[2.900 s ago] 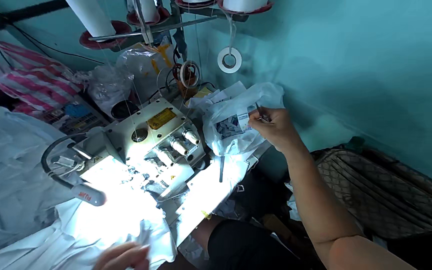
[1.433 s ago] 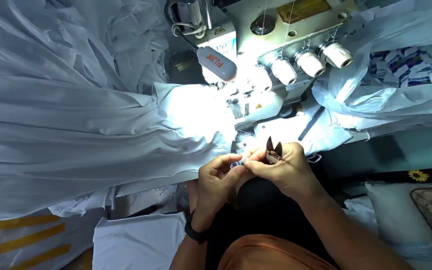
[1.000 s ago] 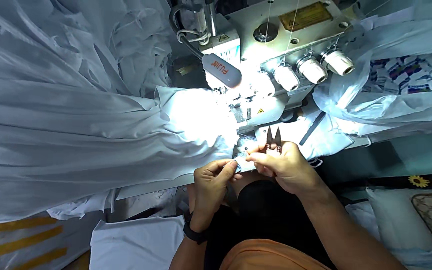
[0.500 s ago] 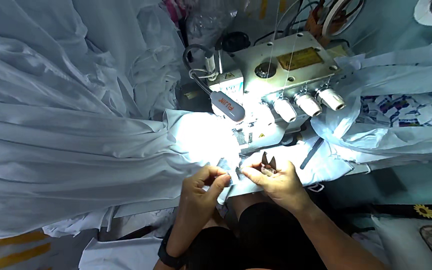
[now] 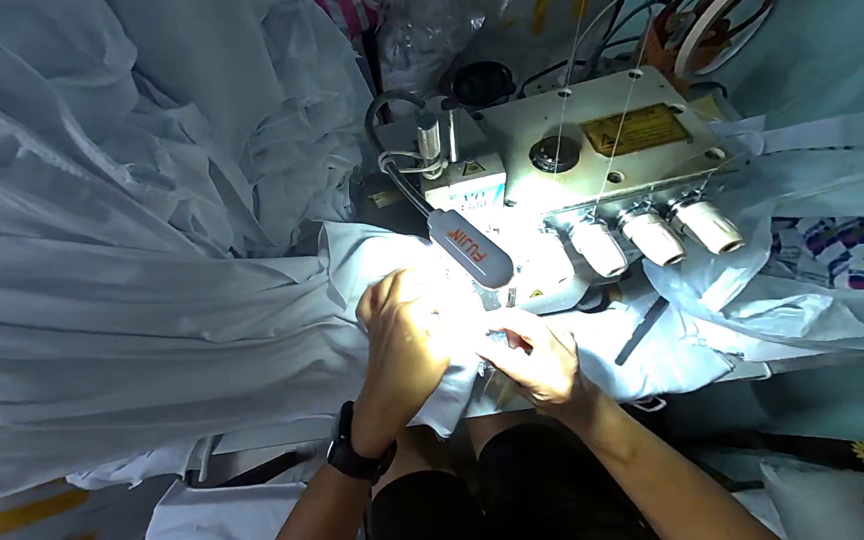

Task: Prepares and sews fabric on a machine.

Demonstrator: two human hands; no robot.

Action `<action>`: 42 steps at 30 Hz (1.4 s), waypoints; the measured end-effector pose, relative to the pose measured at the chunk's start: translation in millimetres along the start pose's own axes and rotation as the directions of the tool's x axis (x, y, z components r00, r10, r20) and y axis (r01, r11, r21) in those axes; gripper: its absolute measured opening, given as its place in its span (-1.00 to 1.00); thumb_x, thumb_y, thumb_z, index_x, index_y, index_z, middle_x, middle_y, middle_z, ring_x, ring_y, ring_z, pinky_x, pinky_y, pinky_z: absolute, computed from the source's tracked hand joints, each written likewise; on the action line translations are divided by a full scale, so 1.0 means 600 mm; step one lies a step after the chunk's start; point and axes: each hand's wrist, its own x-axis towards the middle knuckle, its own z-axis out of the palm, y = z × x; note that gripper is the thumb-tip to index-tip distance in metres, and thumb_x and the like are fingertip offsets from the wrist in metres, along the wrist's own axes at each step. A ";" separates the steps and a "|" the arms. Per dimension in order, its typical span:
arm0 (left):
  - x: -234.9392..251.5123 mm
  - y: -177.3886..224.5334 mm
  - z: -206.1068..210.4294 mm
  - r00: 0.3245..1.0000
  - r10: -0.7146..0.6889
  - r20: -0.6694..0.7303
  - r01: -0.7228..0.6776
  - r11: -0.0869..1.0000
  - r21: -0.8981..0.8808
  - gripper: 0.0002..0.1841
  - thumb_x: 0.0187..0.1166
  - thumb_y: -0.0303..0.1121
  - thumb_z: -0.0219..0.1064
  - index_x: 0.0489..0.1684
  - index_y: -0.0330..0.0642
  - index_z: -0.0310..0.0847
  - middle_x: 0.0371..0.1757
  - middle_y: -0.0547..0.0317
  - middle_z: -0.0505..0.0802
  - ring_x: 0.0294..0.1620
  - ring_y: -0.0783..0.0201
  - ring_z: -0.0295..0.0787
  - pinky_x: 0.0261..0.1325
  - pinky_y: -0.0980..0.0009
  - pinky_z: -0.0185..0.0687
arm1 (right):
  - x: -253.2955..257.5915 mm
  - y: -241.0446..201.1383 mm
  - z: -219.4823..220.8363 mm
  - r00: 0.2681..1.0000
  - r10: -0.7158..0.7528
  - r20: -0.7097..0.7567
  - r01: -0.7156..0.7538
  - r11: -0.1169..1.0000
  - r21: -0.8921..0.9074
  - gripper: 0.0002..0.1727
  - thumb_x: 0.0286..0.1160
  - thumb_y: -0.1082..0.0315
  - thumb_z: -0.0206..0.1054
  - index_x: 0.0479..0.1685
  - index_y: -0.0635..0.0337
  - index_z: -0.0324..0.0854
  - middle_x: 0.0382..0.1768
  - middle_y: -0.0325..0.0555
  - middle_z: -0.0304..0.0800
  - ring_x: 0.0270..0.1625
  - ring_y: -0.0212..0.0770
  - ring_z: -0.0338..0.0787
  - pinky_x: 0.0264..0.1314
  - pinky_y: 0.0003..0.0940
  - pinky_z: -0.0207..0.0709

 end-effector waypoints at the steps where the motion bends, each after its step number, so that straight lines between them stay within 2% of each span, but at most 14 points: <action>1: 0.000 0.001 0.000 1.000 -0.004 -0.001 0.004 1.000 0.000 -0.85 0.34 -0.31 0.46 -0.57 -0.13 0.81 -0.08 0.09 0.86 0.33 0.07 0.65 0.44 -0.17 0.21 | 0.000 0.000 -0.001 1.000 -0.017 0.001 0.018 1.000 -0.011 -0.85 0.70 0.37 0.23 -0.11 0.07 0.74 -0.10 0.04 0.78 -0.17 -0.23 0.67 -0.08 -0.54 0.50; 3: 0.001 0.001 0.000 1.000 -0.006 0.006 0.006 1.000 0.004 -0.85 0.36 -0.29 0.44 -0.55 -0.10 0.82 -0.08 0.13 0.86 0.34 0.11 0.64 0.46 -0.18 0.19 | 0.005 0.000 -0.005 0.998 -0.050 0.030 0.051 0.998 -0.038 -0.82 0.71 0.40 0.20 -0.10 0.10 0.74 -0.08 0.06 0.81 -0.19 -0.19 0.68 -0.11 -0.48 0.51; 6: 0.003 -0.002 -0.001 1.000 0.001 0.007 -0.001 1.000 0.004 -0.87 0.34 -0.29 0.46 -0.50 -0.11 0.83 -0.07 0.14 0.86 0.33 0.12 0.65 0.45 -0.19 0.19 | 0.009 -0.003 -0.007 0.997 -0.045 0.062 0.047 0.998 -0.041 -0.79 0.68 0.43 0.20 -0.16 0.16 0.78 -0.19 0.07 0.89 -0.33 -0.15 0.70 -0.28 -0.38 0.49; 9: 0.006 -0.007 -0.004 1.000 -0.005 0.006 0.005 1.000 -0.019 -0.90 0.31 -0.27 0.49 -0.46 -0.07 0.82 -0.06 0.21 0.86 0.25 0.21 0.69 0.43 -0.14 0.26 | 0.011 -0.012 -0.013 0.996 0.004 0.090 0.005 0.995 -0.097 -0.78 0.66 0.39 0.21 -0.24 0.12 0.79 -0.26 0.00 0.90 -0.40 -0.16 0.67 -0.37 -0.37 0.42; 12: 0.007 -0.008 -0.010 0.999 -0.031 0.013 0.031 0.999 -0.043 -0.89 0.29 -0.27 0.50 -0.44 -0.08 0.81 -0.02 0.20 0.85 0.24 0.24 0.71 0.44 -0.10 0.33 | 0.017 -0.018 -0.018 0.994 0.023 0.111 -0.010 0.992 -0.123 -0.77 0.64 0.39 0.22 -0.26 0.12 0.81 -0.29 -0.02 0.90 -0.42 -0.17 0.67 -0.38 -0.36 0.42; 15: 0.005 -0.006 -0.005 0.999 -0.045 -0.010 0.045 0.998 -0.042 -0.87 0.29 -0.29 0.49 -0.39 -0.13 0.85 0.02 0.13 0.86 0.26 0.20 0.70 0.47 -0.10 0.30 | 0.020 -0.022 -0.021 0.991 0.030 0.132 -0.011 0.990 -0.142 -0.76 0.63 0.40 0.20 -0.26 0.13 0.82 -0.24 -0.03 0.93 -0.42 -0.18 0.68 -0.39 -0.36 0.41; 18: 0.006 0.000 -0.002 0.997 -0.069 -0.029 0.069 0.997 -0.020 -0.86 0.31 -0.29 0.49 -0.38 -0.16 0.85 -0.01 0.10 0.87 0.22 0.16 0.72 0.43 -0.12 0.32 | 0.025 -0.029 -0.026 0.988 0.081 0.135 -0.059 0.986 -0.158 -0.76 0.64 0.39 0.18 -0.23 0.12 0.81 -0.13 0.05 0.93 -0.34 -0.15 0.75 -0.37 -0.38 0.46; 23: 0.010 0.005 0.001 0.993 -0.092 -0.069 0.090 0.996 -0.026 -0.90 0.27 -0.35 0.52 -0.41 -0.17 0.83 -0.06 0.14 0.86 0.15 0.19 0.73 0.38 -0.06 0.34 | 0.023 -0.034 -0.029 0.986 0.125 0.113 -0.104 0.979 -0.177 -0.77 0.61 0.38 0.19 -0.25 0.09 0.80 -0.21 0.07 0.85 -0.29 -0.16 0.74 -0.31 -0.43 0.50; 28: 0.012 0.005 0.000 0.993 -0.100 -0.062 0.098 0.994 -0.037 -0.90 0.26 -0.37 0.54 -0.40 -0.19 0.83 -0.02 0.13 0.87 0.17 0.19 0.73 0.41 -0.09 0.32 | 0.023 -0.031 -0.027 0.986 0.124 0.108 -0.105 0.980 -0.168 -0.78 0.58 0.40 0.20 -0.23 0.09 0.80 -0.21 0.07 0.83 -0.32 -0.20 0.70 -0.32 -0.47 0.47; 31: 0.012 0.004 0.001 0.992 -0.105 -0.069 0.102 0.994 -0.040 -0.90 0.28 -0.36 0.53 -0.39 -0.19 0.83 -0.04 0.14 0.87 0.15 0.20 0.74 0.43 -0.10 0.31 | 0.022 -0.030 -0.027 0.986 0.125 0.109 -0.108 0.983 -0.152 -0.78 0.57 0.41 0.20 -0.23 0.10 0.80 -0.17 0.09 0.86 -0.27 -0.19 0.76 -0.27 -0.49 0.53; 33: 0.013 0.003 0.004 0.991 -0.109 -0.083 0.105 0.993 -0.045 -0.91 0.26 -0.36 0.52 -0.44 -0.18 0.83 -0.05 0.15 0.87 0.14 0.21 0.74 0.38 -0.06 0.35 | 0.022 -0.031 -0.027 0.986 0.124 0.111 -0.107 0.984 -0.145 -0.78 0.58 0.41 0.19 -0.23 0.11 0.79 -0.17 0.10 0.85 -0.28 -0.19 0.74 -0.29 -0.48 0.52; 38: 0.013 0.007 0.002 0.990 -0.104 -0.091 0.101 0.994 -0.041 -0.90 0.24 -0.38 0.55 -0.43 -0.20 0.82 -0.06 0.12 0.87 0.12 0.20 0.75 0.39 -0.06 0.36 | 0.021 -0.029 -0.025 0.988 0.102 0.113 -0.083 0.984 -0.158 -0.77 0.61 0.40 0.19 -0.24 0.11 0.80 -0.12 0.13 0.89 -0.29 -0.14 0.77 -0.31 -0.43 0.52; 42: 0.012 0.005 0.003 0.990 -0.100 -0.095 0.096 0.994 -0.046 -0.90 0.23 -0.37 0.55 -0.44 -0.18 0.83 -0.09 0.16 0.87 0.11 0.21 0.74 0.38 -0.04 0.37 | 0.023 -0.025 -0.027 0.988 0.051 0.148 -0.025 0.985 -0.173 -0.76 0.60 0.43 0.18 -0.26 0.15 0.80 -0.12 0.07 0.93 -0.33 -0.12 0.73 -0.38 -0.36 0.46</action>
